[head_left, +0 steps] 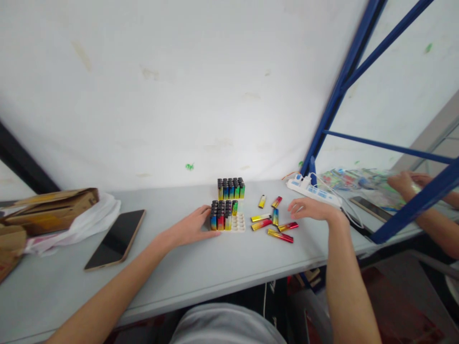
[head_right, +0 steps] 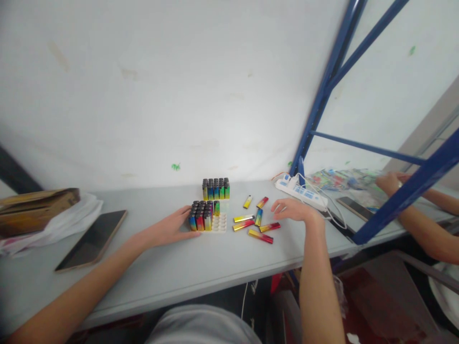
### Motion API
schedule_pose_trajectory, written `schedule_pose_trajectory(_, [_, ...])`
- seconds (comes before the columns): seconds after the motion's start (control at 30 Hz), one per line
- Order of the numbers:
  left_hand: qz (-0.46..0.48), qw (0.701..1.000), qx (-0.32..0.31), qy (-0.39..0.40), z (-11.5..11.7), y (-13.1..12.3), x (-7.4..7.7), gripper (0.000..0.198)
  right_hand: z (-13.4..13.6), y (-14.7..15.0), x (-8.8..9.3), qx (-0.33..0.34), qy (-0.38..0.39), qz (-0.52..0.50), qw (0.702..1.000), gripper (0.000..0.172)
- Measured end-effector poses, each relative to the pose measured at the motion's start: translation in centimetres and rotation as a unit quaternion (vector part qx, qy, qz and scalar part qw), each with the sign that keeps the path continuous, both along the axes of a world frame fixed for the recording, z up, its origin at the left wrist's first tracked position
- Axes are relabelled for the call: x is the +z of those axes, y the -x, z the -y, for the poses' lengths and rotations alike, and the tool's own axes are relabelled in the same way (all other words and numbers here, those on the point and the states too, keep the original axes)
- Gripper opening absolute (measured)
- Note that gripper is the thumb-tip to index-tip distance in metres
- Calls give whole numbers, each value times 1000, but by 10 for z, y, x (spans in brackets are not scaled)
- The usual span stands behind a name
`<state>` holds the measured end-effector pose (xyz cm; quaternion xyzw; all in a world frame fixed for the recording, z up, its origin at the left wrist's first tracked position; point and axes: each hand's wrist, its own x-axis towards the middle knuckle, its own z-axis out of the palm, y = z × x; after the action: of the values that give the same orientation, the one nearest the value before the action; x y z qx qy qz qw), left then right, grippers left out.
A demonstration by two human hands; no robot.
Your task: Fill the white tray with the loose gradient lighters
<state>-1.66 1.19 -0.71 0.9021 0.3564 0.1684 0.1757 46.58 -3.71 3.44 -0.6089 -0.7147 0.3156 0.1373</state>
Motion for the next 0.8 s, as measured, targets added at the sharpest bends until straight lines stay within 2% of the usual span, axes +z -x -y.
schedule_pose_trajectory(0.27, [-13, 1000, -1, 1, 1, -1, 3, 68, 1, 12, -1, 57, 68, -13, 996, 52])
schedule_pose_trajectory(0.47, [-31, 1000, -2, -7, 2, -2, 3, 71, -1, 18, -2, 86, 75, 1, 994, 48])
schedule_pose_trajectory(0.6, [-24, 1000, -5, -8, 2, 0, 3, 69, -1, 18, -4, 74, 68, -14, 995, 48])
schedule_pose_trajectory(0.8, [-7, 1000, -5, -2, 1, 1, 1, 69, -11, 17, -15, 14, 5, -29, 999, 55])
